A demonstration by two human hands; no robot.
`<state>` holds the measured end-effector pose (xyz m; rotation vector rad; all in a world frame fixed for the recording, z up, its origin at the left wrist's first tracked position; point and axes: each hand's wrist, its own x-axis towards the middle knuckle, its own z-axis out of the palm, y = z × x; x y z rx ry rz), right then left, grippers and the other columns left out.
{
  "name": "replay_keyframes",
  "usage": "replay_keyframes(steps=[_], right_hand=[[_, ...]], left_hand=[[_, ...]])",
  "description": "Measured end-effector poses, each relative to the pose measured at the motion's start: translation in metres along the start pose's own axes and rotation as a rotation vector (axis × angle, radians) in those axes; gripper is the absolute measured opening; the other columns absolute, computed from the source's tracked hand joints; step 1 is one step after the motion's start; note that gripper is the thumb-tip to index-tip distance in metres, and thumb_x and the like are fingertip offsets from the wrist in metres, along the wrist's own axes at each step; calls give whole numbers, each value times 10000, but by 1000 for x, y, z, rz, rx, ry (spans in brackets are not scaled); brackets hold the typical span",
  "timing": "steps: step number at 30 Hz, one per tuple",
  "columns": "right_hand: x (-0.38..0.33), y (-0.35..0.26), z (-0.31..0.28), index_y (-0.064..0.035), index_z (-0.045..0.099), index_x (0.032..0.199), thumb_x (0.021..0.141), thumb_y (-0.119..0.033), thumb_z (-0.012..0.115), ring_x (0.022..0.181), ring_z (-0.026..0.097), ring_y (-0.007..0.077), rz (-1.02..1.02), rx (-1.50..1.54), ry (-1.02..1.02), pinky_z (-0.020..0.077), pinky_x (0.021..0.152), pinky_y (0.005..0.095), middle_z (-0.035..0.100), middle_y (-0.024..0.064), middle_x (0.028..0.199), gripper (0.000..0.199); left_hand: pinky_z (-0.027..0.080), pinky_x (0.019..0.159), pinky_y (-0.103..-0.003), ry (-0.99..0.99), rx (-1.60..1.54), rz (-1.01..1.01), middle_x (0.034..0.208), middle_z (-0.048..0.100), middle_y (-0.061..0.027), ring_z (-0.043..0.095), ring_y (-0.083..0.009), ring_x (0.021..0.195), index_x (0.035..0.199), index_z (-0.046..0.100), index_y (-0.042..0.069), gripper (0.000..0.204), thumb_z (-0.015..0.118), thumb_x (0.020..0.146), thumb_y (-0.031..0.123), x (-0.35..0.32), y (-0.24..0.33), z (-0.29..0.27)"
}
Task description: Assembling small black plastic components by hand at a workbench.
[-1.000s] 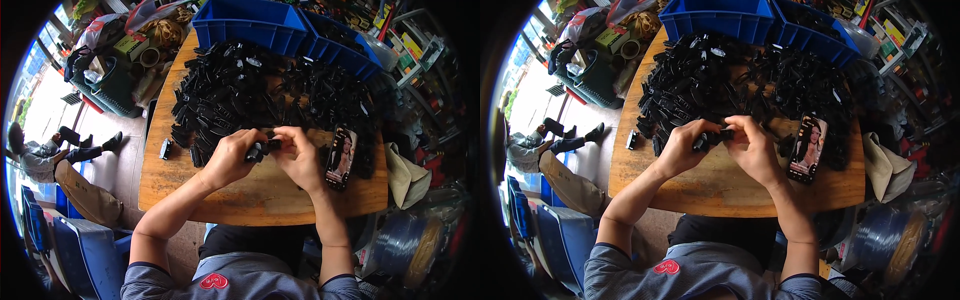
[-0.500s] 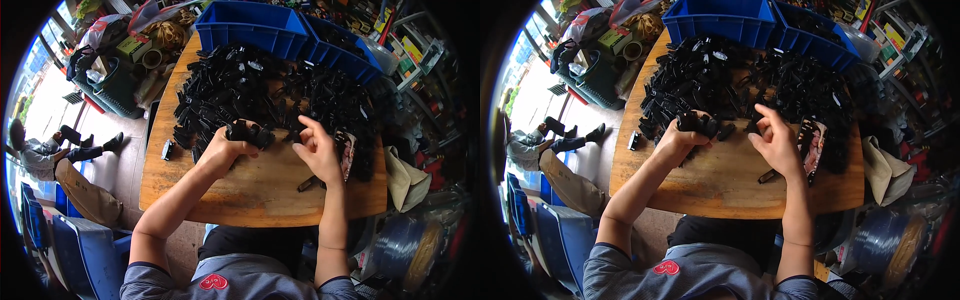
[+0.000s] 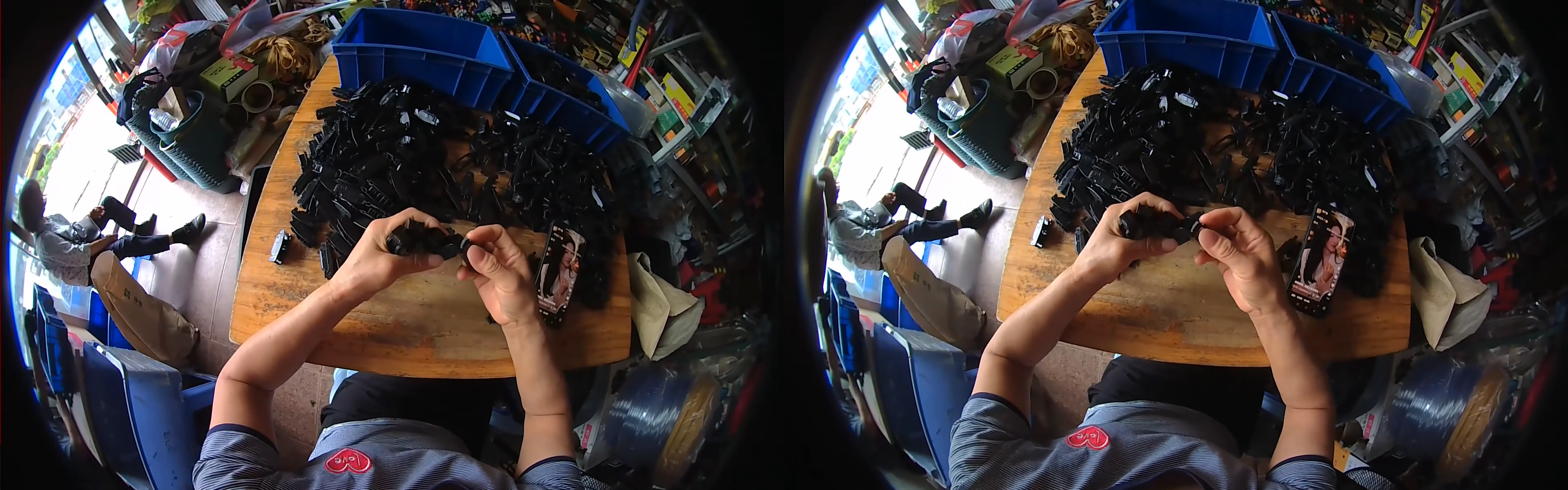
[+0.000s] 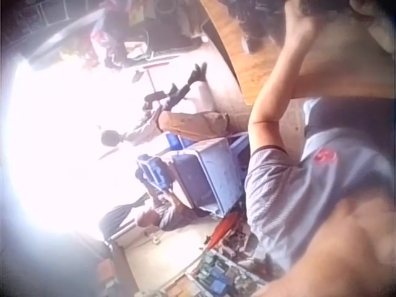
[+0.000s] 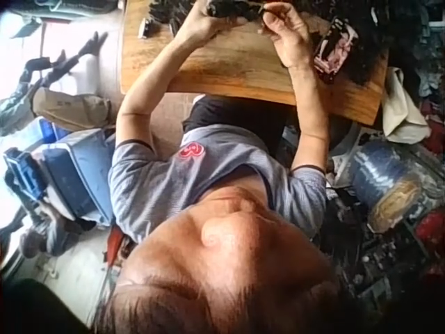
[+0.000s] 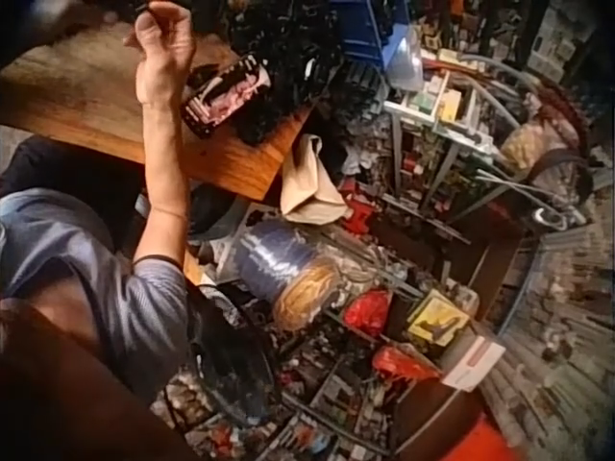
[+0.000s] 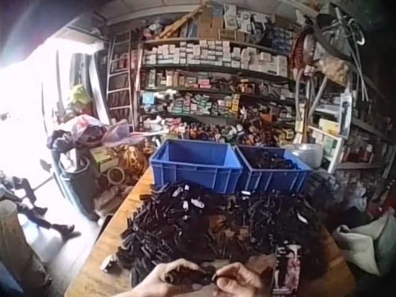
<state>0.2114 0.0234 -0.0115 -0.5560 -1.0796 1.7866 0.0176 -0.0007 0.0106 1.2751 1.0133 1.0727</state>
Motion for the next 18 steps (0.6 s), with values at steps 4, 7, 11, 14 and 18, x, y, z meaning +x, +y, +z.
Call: replay_keyframes(steps=[4,7,11,14,18], right_hand=[[0,-3,-6,-60,571,984,828,-106,636,647,558,80,186,96,-67,501,521,224,584,7,766,176],[0,0,-19,-58,568,1003,823,-142,650,634,548,63,276,142,-141,501,485,212,578,4,774,214],[1,-4,-16,-72,535,1098,825,-196,652,705,551,50,354,162,-212,506,499,198,570,14,914,322],[-1,-5,8,-79,487,1192,818,-222,657,760,560,91,252,17,-63,498,591,226,573,19,935,435],[2,5,9,-68,487,1219,895,-202,563,817,527,72,-76,-347,-155,431,794,235,561,-4,957,360]], left_hand=[[445,681,-220,31,103,169,815,603,11,554,-74,773,942,604,47,291,731,680,26,0,-8,-2],[443,680,-219,8,139,266,825,619,-1,561,-79,746,934,611,41,286,739,678,32,-2,-6,-2],[449,687,-224,-42,166,226,865,628,-20,569,-88,739,926,613,36,284,742,673,26,-2,-4,-3],[467,677,-233,-30,-12,88,865,626,-37,578,-105,742,950,595,22,299,732,684,16,-2,-7,0],[514,676,-283,26,-337,-83,868,605,-85,609,-179,761,1009,529,-10,351,718,719,47,4,-17,3]])
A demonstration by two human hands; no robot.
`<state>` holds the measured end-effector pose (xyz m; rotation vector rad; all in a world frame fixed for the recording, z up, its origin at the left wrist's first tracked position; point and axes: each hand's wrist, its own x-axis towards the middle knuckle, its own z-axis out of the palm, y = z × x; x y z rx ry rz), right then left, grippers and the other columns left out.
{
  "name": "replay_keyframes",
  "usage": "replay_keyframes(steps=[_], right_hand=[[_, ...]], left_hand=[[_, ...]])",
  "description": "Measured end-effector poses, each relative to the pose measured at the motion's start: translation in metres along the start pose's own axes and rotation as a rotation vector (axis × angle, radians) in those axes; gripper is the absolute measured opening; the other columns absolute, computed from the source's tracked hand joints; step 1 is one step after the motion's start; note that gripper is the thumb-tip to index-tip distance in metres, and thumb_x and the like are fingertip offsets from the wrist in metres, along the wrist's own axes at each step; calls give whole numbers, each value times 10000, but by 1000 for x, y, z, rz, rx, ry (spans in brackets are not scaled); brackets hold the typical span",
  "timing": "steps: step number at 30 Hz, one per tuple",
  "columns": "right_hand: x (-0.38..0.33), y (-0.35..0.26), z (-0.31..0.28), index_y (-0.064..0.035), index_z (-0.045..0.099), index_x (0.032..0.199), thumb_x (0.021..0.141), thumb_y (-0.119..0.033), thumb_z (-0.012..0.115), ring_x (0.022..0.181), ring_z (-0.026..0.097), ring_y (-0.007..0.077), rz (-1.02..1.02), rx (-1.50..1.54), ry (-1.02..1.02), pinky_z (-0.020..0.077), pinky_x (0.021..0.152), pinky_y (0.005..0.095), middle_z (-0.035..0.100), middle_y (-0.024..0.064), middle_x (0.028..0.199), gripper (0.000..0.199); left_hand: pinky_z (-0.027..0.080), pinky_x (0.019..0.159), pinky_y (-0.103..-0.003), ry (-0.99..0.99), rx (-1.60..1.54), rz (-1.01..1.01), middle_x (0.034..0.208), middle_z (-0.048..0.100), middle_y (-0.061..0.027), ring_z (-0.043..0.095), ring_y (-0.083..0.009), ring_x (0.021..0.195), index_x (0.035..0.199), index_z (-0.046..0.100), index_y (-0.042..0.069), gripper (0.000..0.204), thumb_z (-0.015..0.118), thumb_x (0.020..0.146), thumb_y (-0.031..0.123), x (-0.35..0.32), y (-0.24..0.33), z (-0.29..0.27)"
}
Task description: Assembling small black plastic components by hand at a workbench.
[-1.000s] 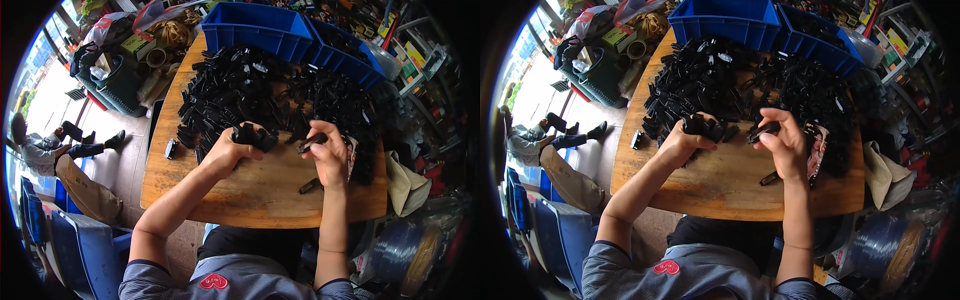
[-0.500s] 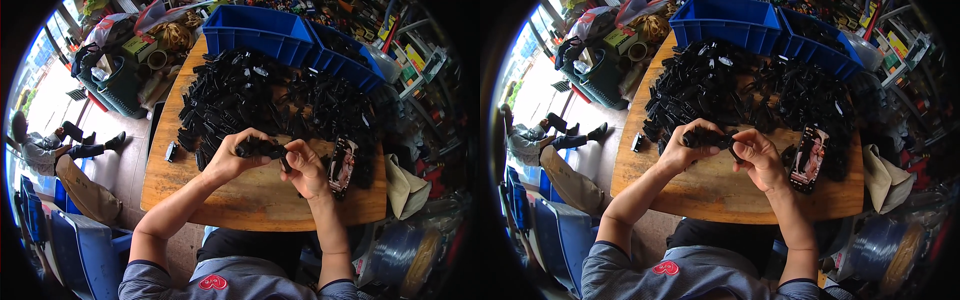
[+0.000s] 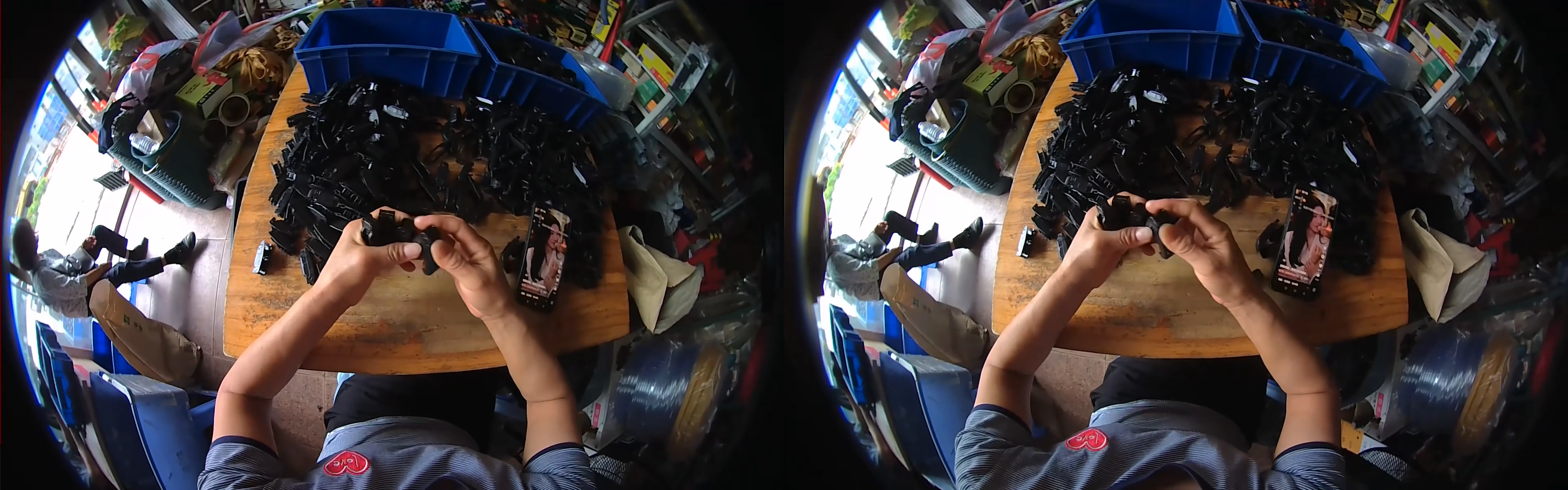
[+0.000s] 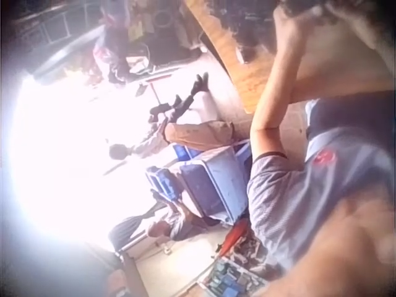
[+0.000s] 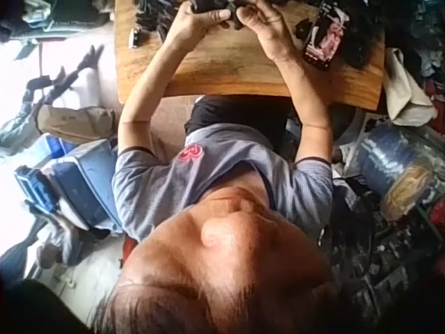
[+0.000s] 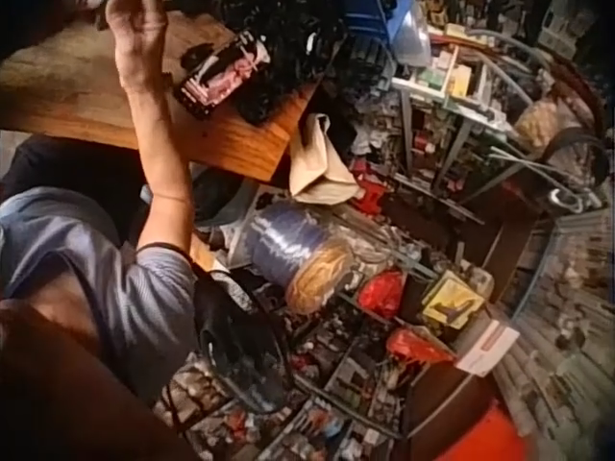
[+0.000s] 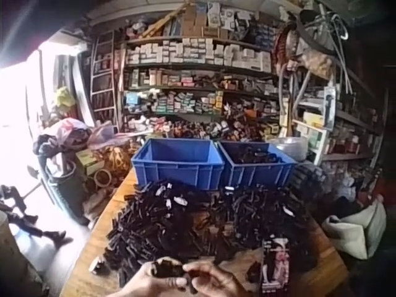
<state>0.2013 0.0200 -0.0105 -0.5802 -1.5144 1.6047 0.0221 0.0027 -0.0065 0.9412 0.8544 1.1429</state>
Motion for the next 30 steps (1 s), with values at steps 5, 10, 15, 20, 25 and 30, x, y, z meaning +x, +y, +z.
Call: replay_keyframes(steps=[5,10,15,20,25,30], right_hand=[[-1,1,4,-33,525,980,872,-239,608,749,489,51,41,48,202,420,701,191,548,-3,850,247],[2,7,-7,-12,513,982,879,-234,598,745,489,58,53,-20,214,414,705,194,548,1,836,259],[4,3,-11,-47,473,1173,939,-319,462,757,480,61,70,100,470,395,676,214,549,26,1041,359],[-4,-6,-17,-57,506,1129,937,-240,468,710,488,76,106,191,531,393,636,209,556,63,1087,268],[0,-9,14,-57,526,1081,919,-236,501,670,471,83,139,205,290,390,621,228,575,55,1043,242],[4,-26,-37,-10,535,1028,868,-153,549,600,448,55,10,158,523,377,566,181,598,79,900,215]], left_hand=[[509,736,-294,-45,-53,5,841,608,-83,614,-174,763,1016,513,-18,352,712,737,63,-1,-10,16],[523,689,-294,-6,-55,-47,842,607,-96,613,-177,768,1012,518,-26,327,694,744,39,1,0,19],[534,719,-318,11,-222,-82,852,622,-93,620,-193,783,959,578,-18,156,584,810,24,63,21,24],[546,706,-340,-196,-70,162,913,581,-131,604,-256,871,935,570,-17,141,555,795,1,235,50,82],[458,799,-448,89,-15,207,1026,585,-114,553,-270,996,1063,549,107,374,625,756,305,359,130,78],[453,876,-341,-310,622,374,1109,589,-128,566,-224,1027,1170,549,81,378,595,817,208,239,85,103]])
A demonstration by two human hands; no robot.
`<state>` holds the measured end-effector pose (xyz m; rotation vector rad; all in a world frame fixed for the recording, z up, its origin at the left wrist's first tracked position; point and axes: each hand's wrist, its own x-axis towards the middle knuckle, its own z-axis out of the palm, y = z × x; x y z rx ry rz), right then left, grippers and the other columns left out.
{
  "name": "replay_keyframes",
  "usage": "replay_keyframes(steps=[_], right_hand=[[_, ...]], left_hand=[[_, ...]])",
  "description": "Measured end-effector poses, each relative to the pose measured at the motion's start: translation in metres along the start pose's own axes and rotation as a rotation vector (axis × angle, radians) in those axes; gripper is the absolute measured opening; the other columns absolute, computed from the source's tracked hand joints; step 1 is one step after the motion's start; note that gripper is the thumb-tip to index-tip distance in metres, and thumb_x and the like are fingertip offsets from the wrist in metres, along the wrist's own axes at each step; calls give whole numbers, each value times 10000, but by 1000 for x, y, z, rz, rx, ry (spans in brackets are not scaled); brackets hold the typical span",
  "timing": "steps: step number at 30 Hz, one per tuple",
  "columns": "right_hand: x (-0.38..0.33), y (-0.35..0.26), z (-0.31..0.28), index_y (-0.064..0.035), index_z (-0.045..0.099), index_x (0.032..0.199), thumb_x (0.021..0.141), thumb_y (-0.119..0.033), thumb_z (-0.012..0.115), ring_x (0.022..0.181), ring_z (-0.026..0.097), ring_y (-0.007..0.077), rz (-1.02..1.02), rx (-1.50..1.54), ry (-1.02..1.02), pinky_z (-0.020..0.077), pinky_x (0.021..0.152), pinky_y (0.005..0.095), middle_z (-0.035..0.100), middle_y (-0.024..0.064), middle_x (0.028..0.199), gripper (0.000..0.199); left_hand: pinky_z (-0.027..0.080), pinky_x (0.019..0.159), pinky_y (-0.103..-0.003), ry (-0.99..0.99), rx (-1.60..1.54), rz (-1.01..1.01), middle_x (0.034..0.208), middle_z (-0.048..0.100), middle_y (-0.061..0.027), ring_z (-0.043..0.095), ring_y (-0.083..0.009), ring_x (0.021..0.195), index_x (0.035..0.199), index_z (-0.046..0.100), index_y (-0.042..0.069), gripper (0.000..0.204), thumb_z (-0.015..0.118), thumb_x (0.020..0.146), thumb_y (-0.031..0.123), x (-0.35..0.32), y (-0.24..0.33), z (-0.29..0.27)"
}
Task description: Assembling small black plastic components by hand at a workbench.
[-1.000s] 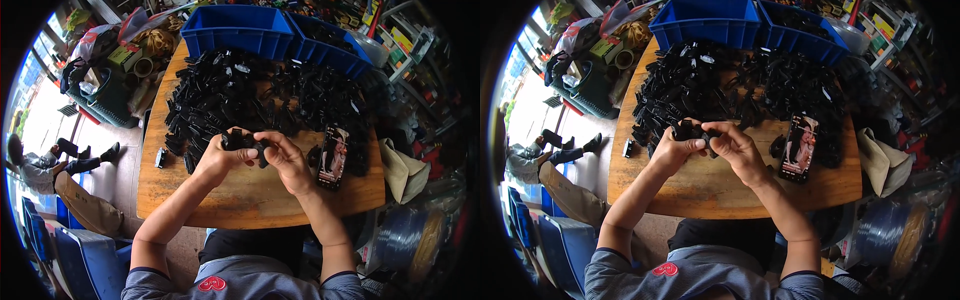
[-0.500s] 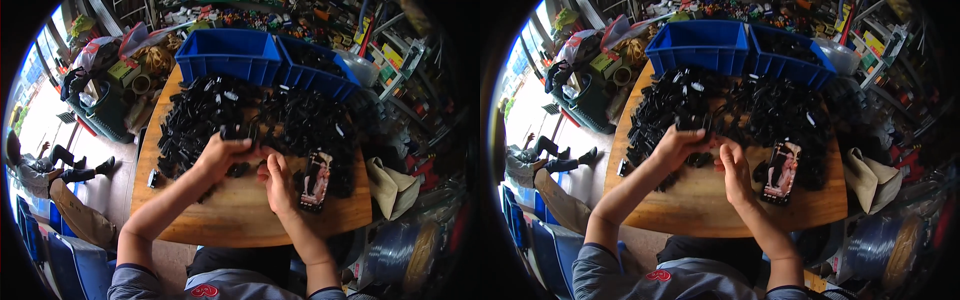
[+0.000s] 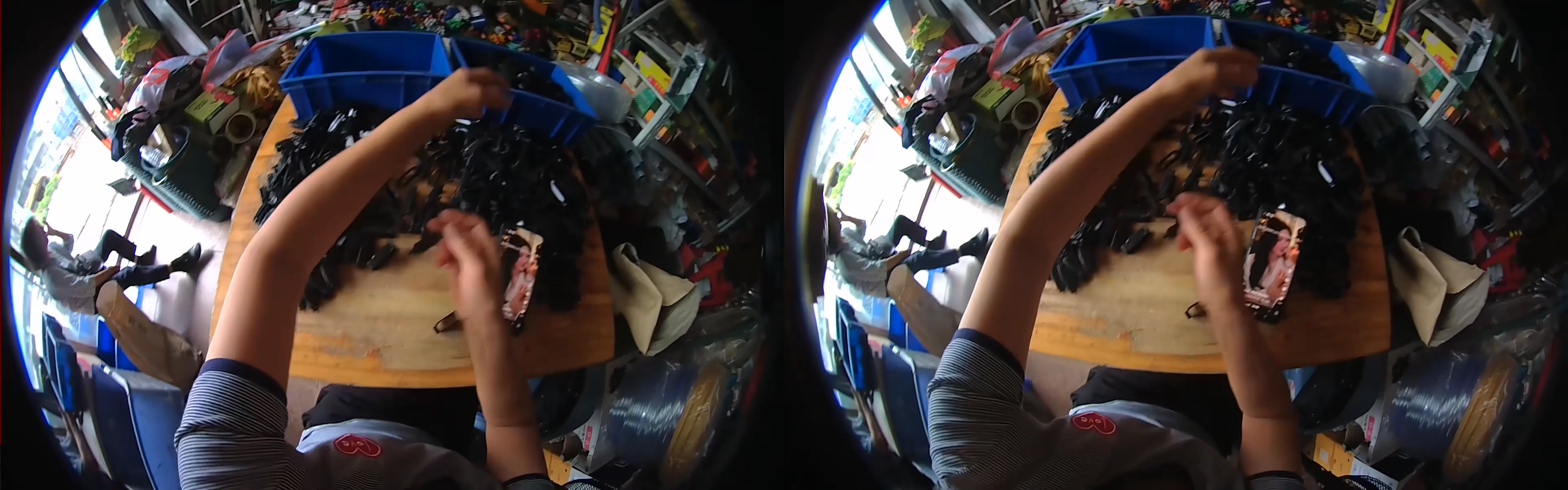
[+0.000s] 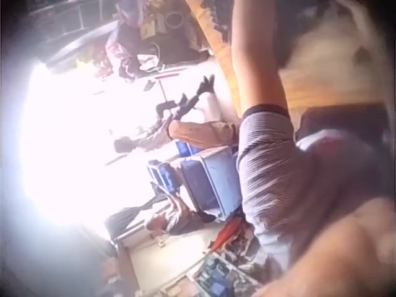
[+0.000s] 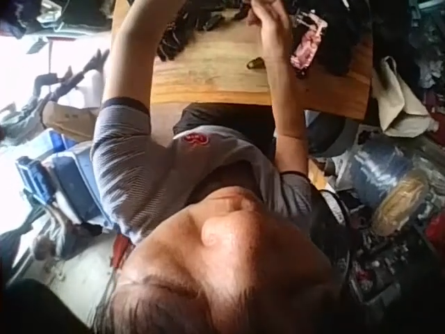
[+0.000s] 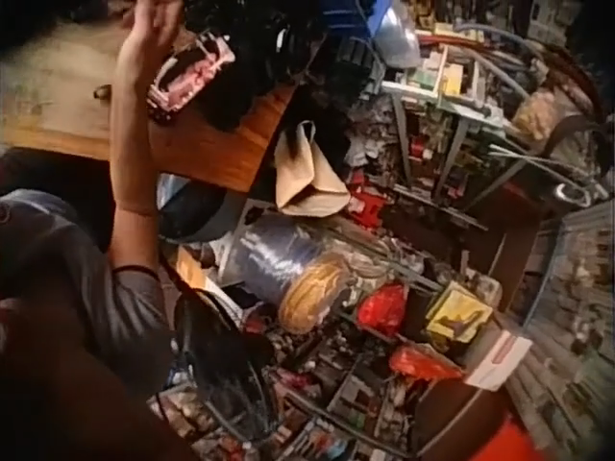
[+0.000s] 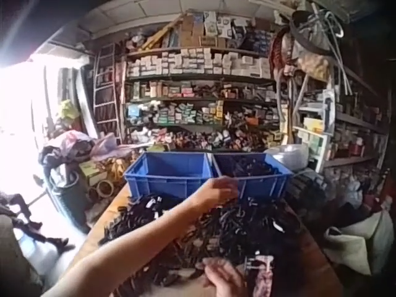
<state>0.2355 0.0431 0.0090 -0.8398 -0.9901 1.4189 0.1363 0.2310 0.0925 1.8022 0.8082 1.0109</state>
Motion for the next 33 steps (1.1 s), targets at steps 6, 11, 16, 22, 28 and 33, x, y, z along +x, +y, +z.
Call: replay_keyframes(steps=[6,11,16,22,28,33], right_hand=[[12,-33,-37,-30,588,986,877,-141,561,596,410,34,-205,-91,-24,340,541,176,576,25,817,158],[-7,-37,-37,-31,619,910,818,-43,561,656,486,70,-321,-828,-352,400,592,200,573,1,807,109],[-62,-19,-42,-20,633,934,691,47,543,867,557,262,-329,-1363,-560,459,782,341,572,99,912,267],[-57,-3,-21,-6,623,928,738,-56,626,833,515,253,-430,-1350,-586,438,769,336,574,94,861,197],[-10,-16,15,-2,559,1064,923,-113,395,663,491,70,-122,-545,-441,433,609,211,513,21,782,243],[-3,18,13,-35,531,1024,946,-234,462,556,396,50,-6,-213,-244,354,513,185,496,18,732,224]], left_hand=[[486,613,-385,85,790,1,698,594,-103,594,-289,681,728,606,94,94,561,750,174,-199,-32,3],[471,706,-350,140,1034,107,835,548,-58,531,-246,849,945,608,106,275,667,684,171,-252,-39,21],[409,836,-329,-57,1053,313,1064,565,-48,492,-221,979,1020,619,134,336,585,692,71,-260,-41,20],[393,867,-350,-28,1118,277,1114,554,-77,433,-241,1135,1007,628,122,332,560,687,66,-252,-51,12],[387,898,-363,18,1130,221,1176,523,-95,395,-267,1205,955,565,83,271,559,685,65,-251,-49,10],[424,849,-355,125,952,327,1099,565,-81,490,-253,1094,940,544,68,218,599,729,69,-256,-47,9]])
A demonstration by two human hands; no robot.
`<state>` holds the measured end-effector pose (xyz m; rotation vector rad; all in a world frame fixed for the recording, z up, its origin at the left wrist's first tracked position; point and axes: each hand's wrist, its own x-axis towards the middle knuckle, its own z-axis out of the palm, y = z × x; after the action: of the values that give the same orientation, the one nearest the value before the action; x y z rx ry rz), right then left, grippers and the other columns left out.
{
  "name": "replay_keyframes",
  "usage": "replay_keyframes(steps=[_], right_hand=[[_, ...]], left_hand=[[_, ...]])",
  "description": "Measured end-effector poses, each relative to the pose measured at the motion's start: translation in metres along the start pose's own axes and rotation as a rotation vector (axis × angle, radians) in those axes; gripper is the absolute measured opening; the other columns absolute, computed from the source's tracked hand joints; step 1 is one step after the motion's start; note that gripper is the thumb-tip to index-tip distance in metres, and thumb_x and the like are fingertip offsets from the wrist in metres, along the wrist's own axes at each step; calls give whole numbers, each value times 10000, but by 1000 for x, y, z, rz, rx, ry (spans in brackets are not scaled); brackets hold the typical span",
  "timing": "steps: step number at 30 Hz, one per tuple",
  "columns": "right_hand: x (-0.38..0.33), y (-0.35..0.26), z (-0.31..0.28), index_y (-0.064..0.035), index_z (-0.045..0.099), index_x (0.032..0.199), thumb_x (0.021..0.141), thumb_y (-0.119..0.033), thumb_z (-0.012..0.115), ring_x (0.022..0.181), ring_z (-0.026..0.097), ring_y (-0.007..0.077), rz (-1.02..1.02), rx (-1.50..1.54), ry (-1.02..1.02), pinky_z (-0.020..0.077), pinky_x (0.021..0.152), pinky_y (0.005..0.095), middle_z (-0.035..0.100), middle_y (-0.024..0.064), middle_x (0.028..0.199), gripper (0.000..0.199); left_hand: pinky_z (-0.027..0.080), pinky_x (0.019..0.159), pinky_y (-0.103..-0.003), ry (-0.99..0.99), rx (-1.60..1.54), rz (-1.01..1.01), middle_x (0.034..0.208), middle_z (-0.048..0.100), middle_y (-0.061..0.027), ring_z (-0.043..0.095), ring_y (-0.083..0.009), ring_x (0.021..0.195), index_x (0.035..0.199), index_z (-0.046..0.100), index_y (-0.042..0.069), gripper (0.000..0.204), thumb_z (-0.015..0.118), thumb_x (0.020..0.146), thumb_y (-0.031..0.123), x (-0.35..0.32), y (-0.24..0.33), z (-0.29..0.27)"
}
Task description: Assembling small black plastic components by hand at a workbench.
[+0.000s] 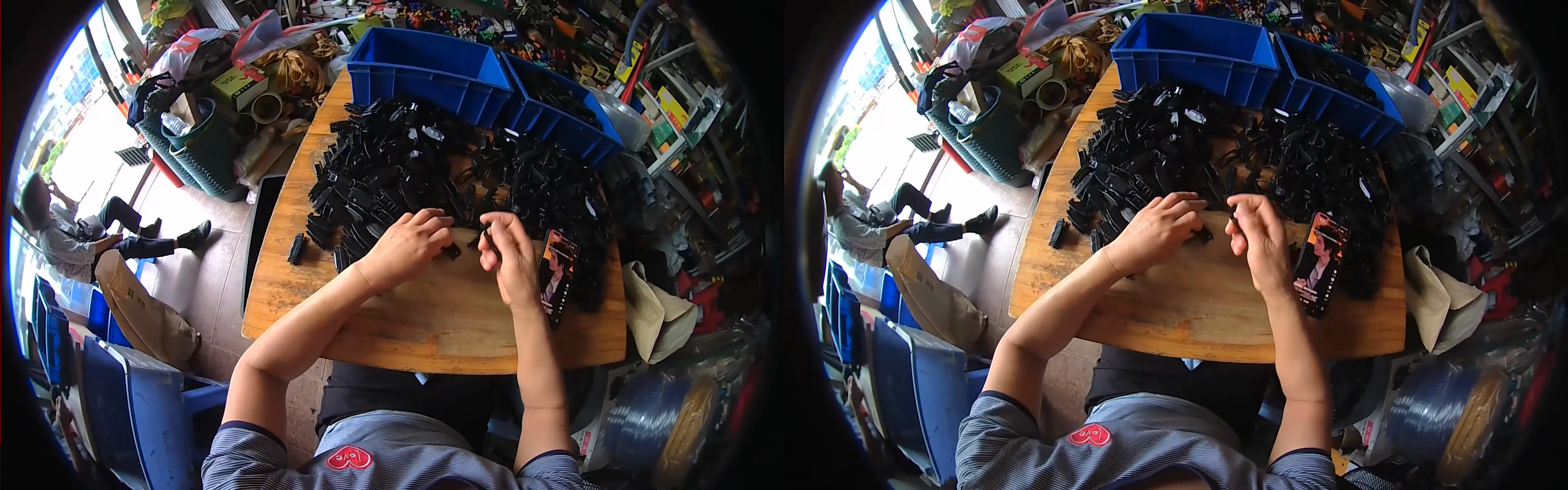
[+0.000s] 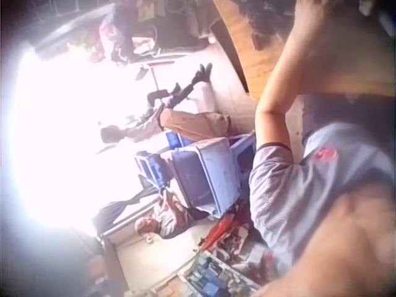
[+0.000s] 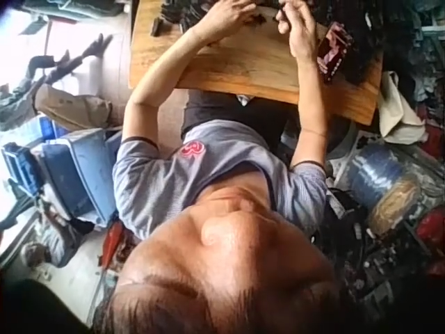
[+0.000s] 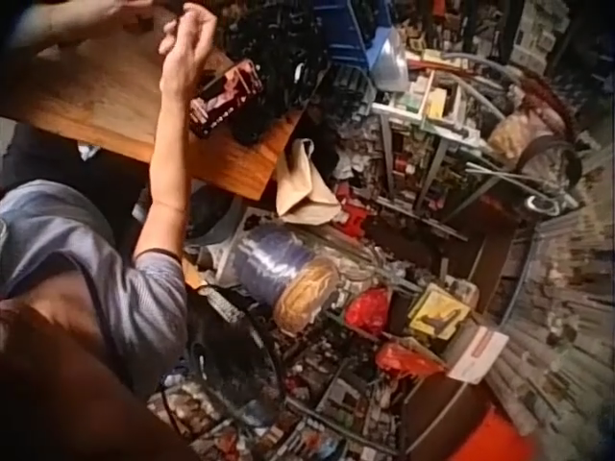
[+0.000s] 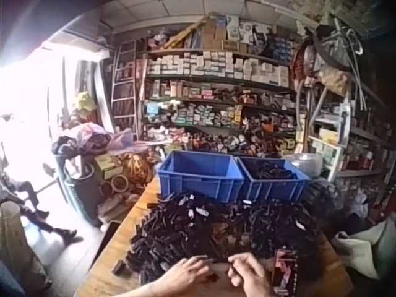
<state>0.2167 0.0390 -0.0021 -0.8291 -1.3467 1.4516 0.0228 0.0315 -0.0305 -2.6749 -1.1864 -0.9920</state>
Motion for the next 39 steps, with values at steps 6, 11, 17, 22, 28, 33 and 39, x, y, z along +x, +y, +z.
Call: replay_keyframes(steps=[6,11,17,22,28,33,39], right_hand=[[-10,8,4,-53,563,1037,908,-183,538,625,411,45,4,183,-124,372,589,208,471,-34,733,184],[-12,11,8,-72,563,1060,905,-185,545,625,418,54,65,218,-156,381,593,222,460,-49,699,193],[-11,10,5,-96,550,1084,897,-198,557,632,439,70,148,296,-212,387,586,233,479,-45,726,213],[-12,14,-2,-113,481,1110,876,-236,583,611,472,95,308,433,-306,399,559,248,517,-8,805,284],[-15,8,4,-100,473,1119,878,-243,582,648,506,96,384,417,-275,429,571,255,520,-17,837,300],[-12,20,16,-61,540,1070,890,-232,575,664,465,35,-125,-44,-167,402,577,181,521,-22,847,251],[-7,9,5,-42,557,1068,891,-254,573,766,474,62,-136,-337,-35,399,698,198,555,-12,852,277]], left_hand=[[459,623,-310,58,-569,-201,795,549,-94,563,-243,714,891,527,10,162,609,752,-6,0,10,-16],[447,621,-291,58,-736,-278,794,535,-80,556,-192,713,867,514,11,140,610,770,-20,-2,18,-22],[448,631,-285,241,-1019,-419,828,551,-87,556,-181,734,992,557,-2,228,614,772,-23,1,28,-13],[440,628,-290,27,-760,-287,831,548,-101,552,-203,732,1043,573,-21,280,619,767,-15,-1,21,-28],[428,638,-283,-10,-706,-249,814,532,-89,537,-194,715,1057,565,-37,294,618,770,-3,-4,23,-29],[435,715,-251,-128,-1391,-629,918,551,-41,523,-130,804,1100,557,-2,338,529,910,276,0,26,-24],[441,509,-253,-71,-1582,-770,676,475,-31,475,-118,554,1140,475,12,430,472,907,374,0,28,-28]])
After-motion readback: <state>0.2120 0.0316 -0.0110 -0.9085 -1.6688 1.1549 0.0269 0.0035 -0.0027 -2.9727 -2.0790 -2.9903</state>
